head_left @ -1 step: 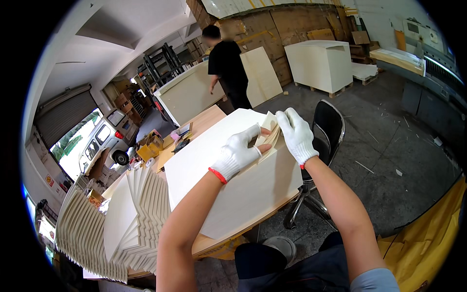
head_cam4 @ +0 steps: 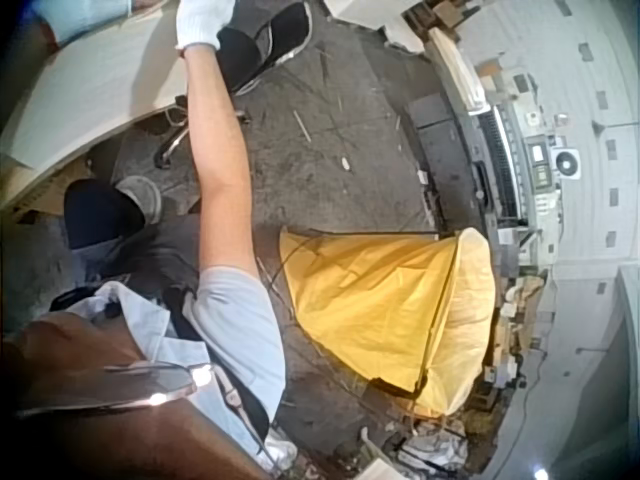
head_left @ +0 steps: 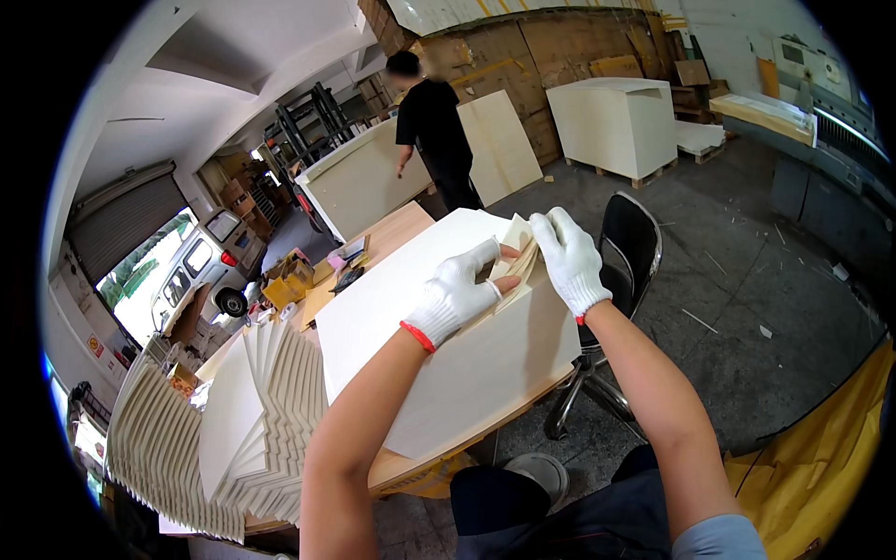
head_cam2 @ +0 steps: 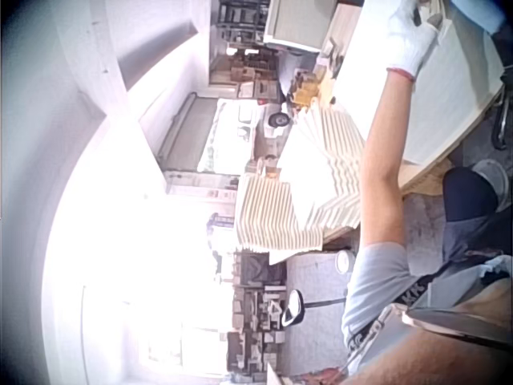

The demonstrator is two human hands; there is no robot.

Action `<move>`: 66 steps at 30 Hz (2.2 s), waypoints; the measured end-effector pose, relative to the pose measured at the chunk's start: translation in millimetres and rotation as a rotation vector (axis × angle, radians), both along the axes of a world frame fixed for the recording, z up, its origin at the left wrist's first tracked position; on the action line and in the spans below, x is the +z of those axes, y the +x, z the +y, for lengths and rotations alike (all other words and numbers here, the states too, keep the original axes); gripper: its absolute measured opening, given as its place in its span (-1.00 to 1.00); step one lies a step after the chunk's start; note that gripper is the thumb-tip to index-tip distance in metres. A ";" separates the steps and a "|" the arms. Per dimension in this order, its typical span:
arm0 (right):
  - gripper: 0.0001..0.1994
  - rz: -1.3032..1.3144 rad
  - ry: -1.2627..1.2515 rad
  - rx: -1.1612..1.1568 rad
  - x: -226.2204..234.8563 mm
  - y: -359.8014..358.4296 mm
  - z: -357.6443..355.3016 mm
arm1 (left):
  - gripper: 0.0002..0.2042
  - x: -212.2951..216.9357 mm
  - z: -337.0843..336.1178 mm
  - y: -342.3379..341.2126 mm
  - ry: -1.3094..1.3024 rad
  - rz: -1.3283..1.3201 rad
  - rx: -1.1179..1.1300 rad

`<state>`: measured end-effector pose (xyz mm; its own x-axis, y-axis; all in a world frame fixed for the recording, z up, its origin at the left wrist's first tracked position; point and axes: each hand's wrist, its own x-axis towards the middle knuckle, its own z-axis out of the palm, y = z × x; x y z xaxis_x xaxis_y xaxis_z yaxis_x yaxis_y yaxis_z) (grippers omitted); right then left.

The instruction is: The person sits at a workbench and repeatedly picks up stacks of white rectangular panels, aligns them, and places them onto a growing pile. The person wears white gloves and handles the panels with both hands, ensuring they are stacked neatly.

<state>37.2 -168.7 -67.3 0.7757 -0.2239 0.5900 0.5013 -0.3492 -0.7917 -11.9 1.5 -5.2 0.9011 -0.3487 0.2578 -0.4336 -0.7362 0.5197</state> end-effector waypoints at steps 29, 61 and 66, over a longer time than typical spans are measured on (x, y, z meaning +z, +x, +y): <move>-0.59 -0.134 -0.844 -0.040 9.2 -5.3 -52.1 | -0.72 0.2 1.2 1.9 0.024 -0.007 -0.042; -0.51 0.085 -0.036 0.094 -7.8 -0.2 -12.3 | -0.71 -1.4 0.8 0.7 0.099 -0.085 -0.045; -0.51 0.067 -0.022 0.089 -10.8 2.0 -11.9 | -0.73 -1.6 -5.5 -1.2 0.084 -0.005 0.028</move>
<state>39.1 -180.5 -78.0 0.8296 -0.1397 0.5405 0.4777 -0.3234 -0.8168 -13.0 -4.0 -6.8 0.9096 -0.3439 0.2332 -0.4145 -0.7892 0.4531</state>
